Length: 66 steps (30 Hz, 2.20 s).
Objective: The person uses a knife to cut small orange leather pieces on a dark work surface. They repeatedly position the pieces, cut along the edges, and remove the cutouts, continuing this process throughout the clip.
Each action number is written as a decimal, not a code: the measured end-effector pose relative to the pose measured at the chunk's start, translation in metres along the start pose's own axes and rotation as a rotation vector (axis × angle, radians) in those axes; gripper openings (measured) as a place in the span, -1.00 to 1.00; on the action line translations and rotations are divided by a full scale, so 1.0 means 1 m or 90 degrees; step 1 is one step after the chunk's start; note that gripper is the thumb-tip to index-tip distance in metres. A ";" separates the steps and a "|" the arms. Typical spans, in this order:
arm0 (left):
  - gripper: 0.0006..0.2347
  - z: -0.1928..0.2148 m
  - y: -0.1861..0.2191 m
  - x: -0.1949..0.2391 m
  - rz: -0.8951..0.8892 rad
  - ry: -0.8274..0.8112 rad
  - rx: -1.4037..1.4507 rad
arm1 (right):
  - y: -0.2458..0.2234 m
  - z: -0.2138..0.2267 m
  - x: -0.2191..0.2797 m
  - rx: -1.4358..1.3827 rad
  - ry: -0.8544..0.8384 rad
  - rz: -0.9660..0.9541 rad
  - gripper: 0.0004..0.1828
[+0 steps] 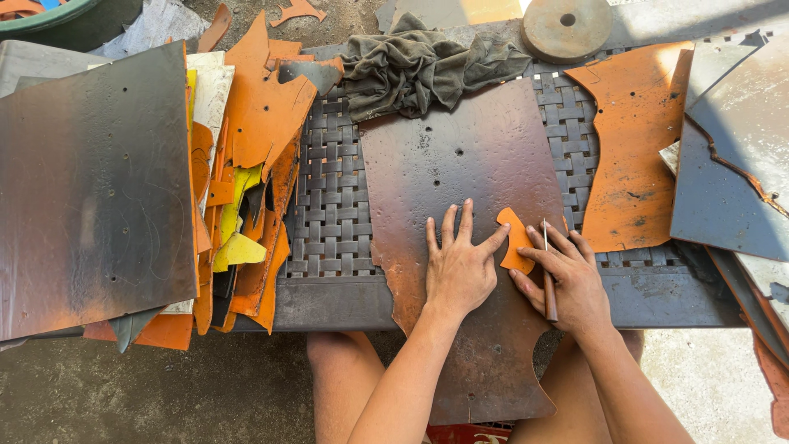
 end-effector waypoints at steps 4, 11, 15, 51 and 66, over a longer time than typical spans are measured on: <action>-0.57 0.000 0.001 0.000 -0.003 0.000 -0.006 | 0.001 0.000 -0.001 0.008 -0.004 -0.005 -0.56; -0.60 0.015 0.008 -0.002 0.012 -0.038 0.003 | 0.000 0.000 0.000 0.004 0.000 0.006 -0.55; -0.54 0.013 0.013 -0.007 0.060 -0.143 -0.025 | 0.000 -0.001 0.000 0.000 -0.004 0.026 -0.55; -0.64 -0.017 0.042 -0.026 0.057 -0.295 -0.136 | 0.075 -0.036 -0.074 -0.440 -0.138 -0.244 -0.64; -0.71 -0.024 0.040 -0.030 0.039 -0.293 -0.132 | -0.016 0.007 0.023 0.007 0.024 -0.144 -0.68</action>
Point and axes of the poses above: each hand's wrist, its own x-axis away from the middle knuckle, its own z-axis out of the back of the hand, y = z × x, the point moved 9 cm from there along -x, towards the middle knuckle, and after that the axes turned 5 degrees about -y, right-handed, at the moved point
